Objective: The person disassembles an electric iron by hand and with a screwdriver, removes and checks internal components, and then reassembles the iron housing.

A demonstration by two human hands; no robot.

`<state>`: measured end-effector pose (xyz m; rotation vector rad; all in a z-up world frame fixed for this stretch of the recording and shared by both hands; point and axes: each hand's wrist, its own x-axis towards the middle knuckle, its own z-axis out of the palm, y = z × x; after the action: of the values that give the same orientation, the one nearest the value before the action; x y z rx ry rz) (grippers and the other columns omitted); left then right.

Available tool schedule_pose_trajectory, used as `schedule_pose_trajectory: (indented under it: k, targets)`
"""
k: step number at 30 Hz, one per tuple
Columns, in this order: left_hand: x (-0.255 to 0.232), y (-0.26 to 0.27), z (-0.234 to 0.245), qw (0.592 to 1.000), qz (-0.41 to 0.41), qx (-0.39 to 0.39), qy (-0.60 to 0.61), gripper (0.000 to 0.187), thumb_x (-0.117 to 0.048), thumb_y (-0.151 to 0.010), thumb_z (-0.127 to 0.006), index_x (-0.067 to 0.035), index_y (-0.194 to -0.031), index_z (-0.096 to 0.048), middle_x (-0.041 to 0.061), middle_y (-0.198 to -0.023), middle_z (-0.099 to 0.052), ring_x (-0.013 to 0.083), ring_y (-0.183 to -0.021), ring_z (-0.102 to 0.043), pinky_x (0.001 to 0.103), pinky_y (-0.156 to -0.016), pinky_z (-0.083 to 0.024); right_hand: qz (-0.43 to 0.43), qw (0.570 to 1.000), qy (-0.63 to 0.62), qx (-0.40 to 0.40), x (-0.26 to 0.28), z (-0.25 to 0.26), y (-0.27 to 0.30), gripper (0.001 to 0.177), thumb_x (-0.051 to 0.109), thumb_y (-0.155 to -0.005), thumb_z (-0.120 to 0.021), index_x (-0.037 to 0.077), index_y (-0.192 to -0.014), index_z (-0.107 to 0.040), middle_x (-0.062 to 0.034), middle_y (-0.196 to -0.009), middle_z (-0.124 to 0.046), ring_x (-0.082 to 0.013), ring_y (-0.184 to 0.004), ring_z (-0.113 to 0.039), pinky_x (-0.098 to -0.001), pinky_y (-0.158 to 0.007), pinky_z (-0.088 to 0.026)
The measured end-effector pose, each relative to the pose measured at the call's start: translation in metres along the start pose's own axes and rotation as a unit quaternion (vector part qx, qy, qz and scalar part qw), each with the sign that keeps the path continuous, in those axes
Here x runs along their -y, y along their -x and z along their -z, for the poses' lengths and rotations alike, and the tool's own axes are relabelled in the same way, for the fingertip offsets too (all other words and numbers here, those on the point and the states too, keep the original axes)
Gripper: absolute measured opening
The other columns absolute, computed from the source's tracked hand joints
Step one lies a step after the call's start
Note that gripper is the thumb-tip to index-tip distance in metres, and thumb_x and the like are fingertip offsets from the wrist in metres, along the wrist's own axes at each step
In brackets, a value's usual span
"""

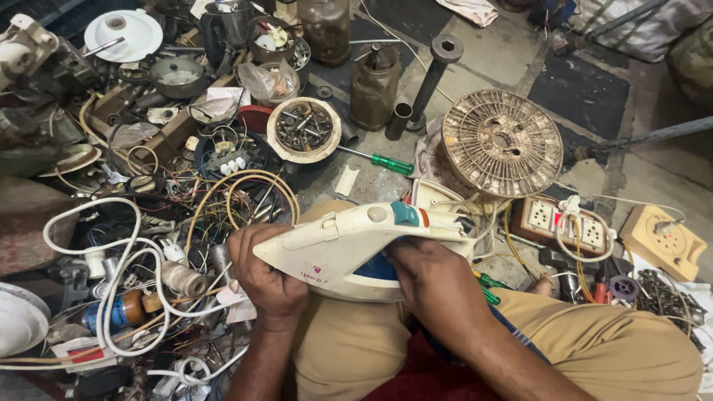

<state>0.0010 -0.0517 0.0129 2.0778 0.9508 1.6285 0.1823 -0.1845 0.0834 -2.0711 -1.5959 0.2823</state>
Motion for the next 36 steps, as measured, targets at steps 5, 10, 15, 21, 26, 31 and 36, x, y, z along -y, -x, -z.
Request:
schedule_pose_trajectory:
  k: [5,10,15,21,26,31,36]
  targets:
    - [-0.001,0.0,0.0,1.0,0.0,0.008,0.001,0.029,-0.033,-0.093,-0.064,-0.005,-0.101,-0.066,0.008,-0.098,-0.067,0.0295,-0.1,-0.058,0.042,-0.094,-0.046,0.01,1.0,0.014,-0.004,-0.004,-0.001,-0.001,0.025,0.01,-0.083,-0.07,0.013,-0.106,-0.077,-0.0152,-0.085,-0.07,-0.0371,-0.077,-0.068,-0.0476,-0.068,-0.055]
    - [-0.001,-0.001,-0.001,1.0,-0.009,0.008,0.002,0.031,-0.034,-0.092,-0.065,-0.005,-0.102,-0.066,0.008,-0.098,-0.067,0.0295,-0.101,-0.058,0.042,-0.095,-0.046,0.015,1.0,0.007,-0.011,-0.004,0.0,-0.001,0.024,0.01,-0.083,-0.07,0.012,-0.106,-0.077,-0.015,-0.087,-0.07,-0.0373,-0.078,-0.069,-0.0478,-0.068,-0.055]
    - [0.007,0.002,-0.004,1.0,0.003,-0.003,0.018,0.031,-0.034,-0.088,-0.065,-0.005,-0.099,-0.067,0.009,-0.098,-0.067,0.0292,-0.099,-0.058,0.041,-0.092,-0.047,0.045,0.997,-0.01,-0.055,0.003,0.007,0.009,0.025,0.01,-0.086,-0.073,0.007,-0.111,-0.072,-0.0144,-0.09,-0.072,-0.0343,-0.077,-0.07,-0.0421,-0.066,-0.057]
    - [0.034,0.012,-0.01,0.996,0.048,-0.008,0.076,0.025,-0.025,-0.091,-0.068,-0.003,-0.104,-0.068,0.009,-0.104,-0.068,0.0283,-0.104,-0.061,0.04,-0.096,-0.05,0.008,0.945,-0.303,-0.125,-0.022,0.022,0.043,0.02,0.003,-0.089,-0.07,0.001,-0.109,-0.068,-0.0138,-0.112,-0.078,-0.0189,-0.091,-0.077,-0.0307,-0.077,-0.065]
    - [0.041,0.019,-0.014,0.995,0.047,-0.011,0.09,0.03,-0.026,-0.087,-0.072,-0.002,-0.104,-0.066,0.011,-0.107,-0.063,0.0275,-0.103,-0.061,0.039,-0.095,-0.05,-0.082,0.802,-0.585,-0.09,-0.057,0.014,0.058,0.015,0.001,-0.092,-0.067,-0.001,-0.105,-0.058,-0.0242,-0.12,-0.073,-0.0239,-0.094,-0.074,-0.0365,-0.082,-0.062]
    - [0.037,0.019,-0.012,0.997,0.008,-0.004,0.078,0.029,-0.025,-0.088,-0.071,-0.002,-0.106,-0.068,0.011,-0.107,-0.064,0.0279,-0.104,-0.062,0.04,-0.097,-0.051,-0.086,0.703,-0.701,-0.088,-0.07,0.014,0.061,0.015,0.0,-0.096,-0.061,-0.001,-0.111,-0.059,-0.0244,-0.115,-0.072,-0.022,-0.088,-0.07,-0.035,-0.075,-0.058]
    - [0.027,0.022,-0.012,0.999,0.037,0.004,0.03,0.024,-0.021,-0.092,-0.066,-0.003,-0.107,-0.07,0.01,-0.11,-0.067,0.0277,-0.104,-0.061,0.039,-0.097,-0.049,-0.14,0.706,-0.69,-0.075,-0.07,0.014,0.064,0.033,0.007,-0.099,-0.063,-0.004,-0.13,-0.065,-0.0134,-0.098,-0.068,-0.0174,-0.085,-0.067,-0.0349,-0.075,-0.059]
